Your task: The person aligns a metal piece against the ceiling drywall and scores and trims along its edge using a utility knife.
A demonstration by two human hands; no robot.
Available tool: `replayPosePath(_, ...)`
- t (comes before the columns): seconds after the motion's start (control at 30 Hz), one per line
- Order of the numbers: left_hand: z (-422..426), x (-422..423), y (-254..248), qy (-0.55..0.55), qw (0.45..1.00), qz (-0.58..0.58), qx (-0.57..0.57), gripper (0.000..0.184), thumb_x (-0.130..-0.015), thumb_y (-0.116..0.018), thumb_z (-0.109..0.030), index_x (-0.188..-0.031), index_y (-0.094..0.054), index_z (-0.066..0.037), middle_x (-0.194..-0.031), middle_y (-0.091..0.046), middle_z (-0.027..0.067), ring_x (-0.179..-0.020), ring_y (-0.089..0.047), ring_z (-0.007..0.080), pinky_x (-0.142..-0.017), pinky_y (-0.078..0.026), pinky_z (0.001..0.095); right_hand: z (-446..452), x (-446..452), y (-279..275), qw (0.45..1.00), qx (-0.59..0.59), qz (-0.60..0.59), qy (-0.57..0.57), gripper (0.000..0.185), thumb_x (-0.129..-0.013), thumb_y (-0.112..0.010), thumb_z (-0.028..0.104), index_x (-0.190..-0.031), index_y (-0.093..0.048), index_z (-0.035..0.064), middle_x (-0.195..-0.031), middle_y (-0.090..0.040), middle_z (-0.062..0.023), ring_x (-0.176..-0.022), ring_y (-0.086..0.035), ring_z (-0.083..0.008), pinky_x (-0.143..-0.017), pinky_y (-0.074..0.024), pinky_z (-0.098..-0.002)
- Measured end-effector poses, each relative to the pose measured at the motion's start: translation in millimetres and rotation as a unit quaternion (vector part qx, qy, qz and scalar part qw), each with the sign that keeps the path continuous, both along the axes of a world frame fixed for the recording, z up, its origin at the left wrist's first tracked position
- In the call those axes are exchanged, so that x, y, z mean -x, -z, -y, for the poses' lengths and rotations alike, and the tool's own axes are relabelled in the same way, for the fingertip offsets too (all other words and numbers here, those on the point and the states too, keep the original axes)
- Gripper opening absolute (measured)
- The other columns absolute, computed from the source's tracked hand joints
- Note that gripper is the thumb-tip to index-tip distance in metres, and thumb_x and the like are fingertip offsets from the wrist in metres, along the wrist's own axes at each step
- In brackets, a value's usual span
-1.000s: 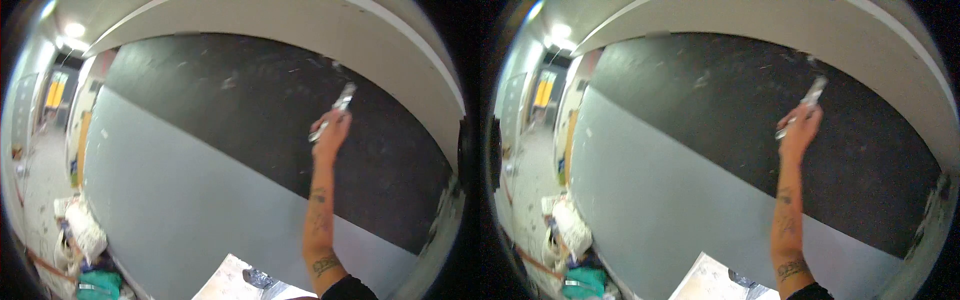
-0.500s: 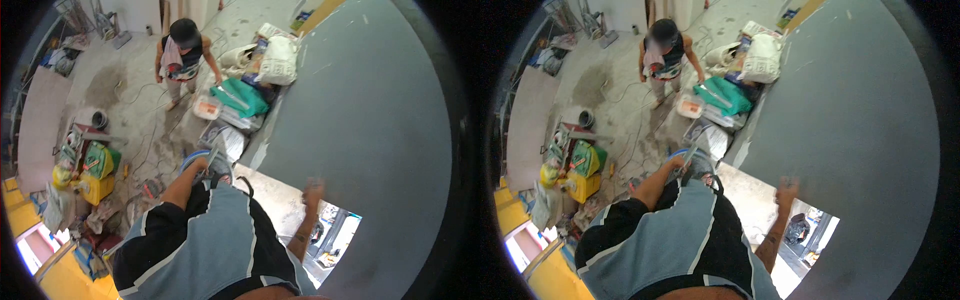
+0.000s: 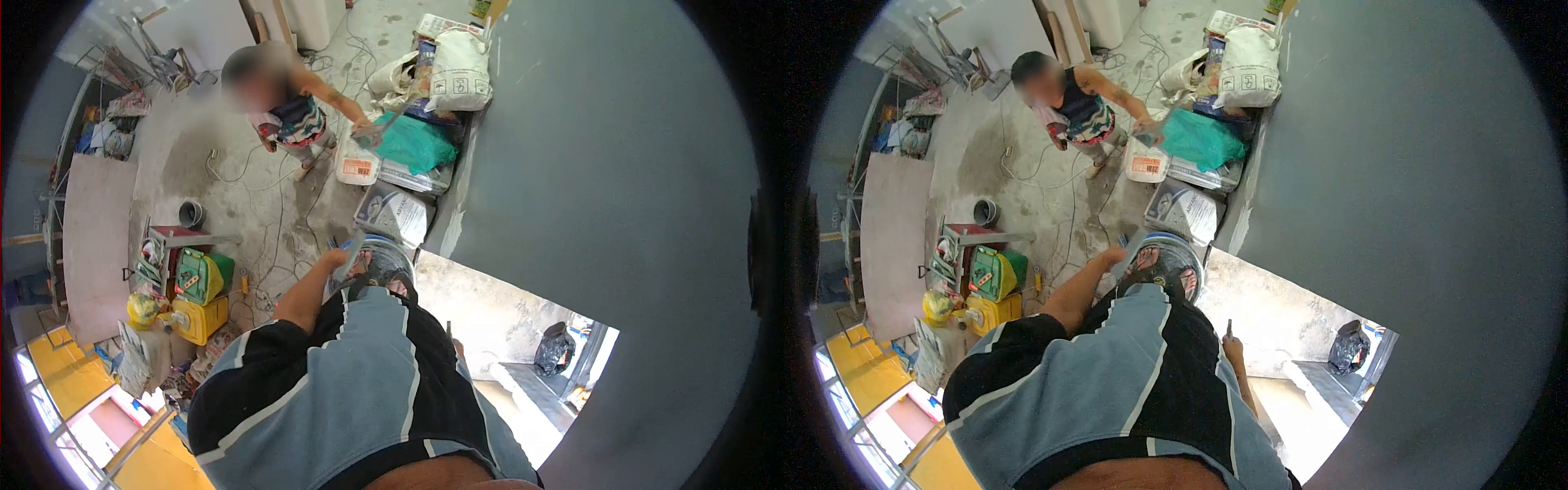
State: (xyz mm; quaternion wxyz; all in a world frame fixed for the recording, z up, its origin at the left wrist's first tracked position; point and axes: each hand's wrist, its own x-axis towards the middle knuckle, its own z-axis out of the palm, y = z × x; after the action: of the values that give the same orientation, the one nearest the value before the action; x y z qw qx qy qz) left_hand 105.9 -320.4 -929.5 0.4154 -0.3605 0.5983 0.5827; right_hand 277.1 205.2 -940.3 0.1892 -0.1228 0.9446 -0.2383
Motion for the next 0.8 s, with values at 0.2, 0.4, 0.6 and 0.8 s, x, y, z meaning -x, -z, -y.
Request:
replayPosePath(0.2,-46,60,6,-0.103,0.970,0.024,-0.217,0.050,-0.090,-0.069,-0.037,-0.129,-0.061,-0.007,-0.118,-0.068,0.0139,-0.105,-0.065,0.0303,-0.084,-0.052,0.0466,51,61,-110,0.711,0.238,0.326,0.576,0.018,-0.097,-0.055,0.020,-0.098,-0.048,0.0038,-0.069,-0.050,-0.0059,-0.048,-0.051,-0.0152,-0.038,-0.0416,-0.0303)
replayPosePath(0.4,-101,182,-15,-0.316,0.933,-0.012,-0.169,0.069,-0.092,-0.064,-0.052,-0.145,-0.046,-0.011,-0.143,-0.050,0.0124,-0.127,-0.050,0.0324,-0.100,-0.043,0.0479,49,64,-132,0.743,0.204,0.277,0.574,0.022,-0.099,-0.058,0.023,-0.105,-0.050,0.0037,-0.070,-0.050,-0.0053,-0.049,-0.051,-0.0145,-0.040,-0.0432,-0.0308)
replayPosePath(0.6,-67,203,105,-0.207,0.970,-0.100,0.085,0.099,-0.087,-0.066,-0.058,-0.154,-0.021,-0.003,-0.157,-0.024,0.0210,-0.138,-0.032,0.0433,-0.108,-0.033,0.0568,42,27,-94,0.670,0.217,0.340,0.624,0.020,-0.097,-0.060,0.020,-0.100,-0.049,0.0034,-0.068,-0.053,-0.0071,-0.048,-0.053,-0.0182,-0.040,-0.0451,-0.0336)
replayPosePath(0.8,-32,183,-82,-0.097,0.709,-0.349,0.605,0.110,-0.080,-0.076,-0.052,-0.155,-0.012,-0.001,-0.154,-0.024,0.0235,-0.141,-0.030,0.0400,-0.111,-0.034,0.0519,68,13,-77,0.677,0.247,0.402,0.565,0.022,-0.099,-0.056,0.026,-0.110,-0.050,0.0085,-0.073,-0.055,-0.0124,-0.055,-0.060,-0.0250,-0.045,-0.0523,-0.0387)
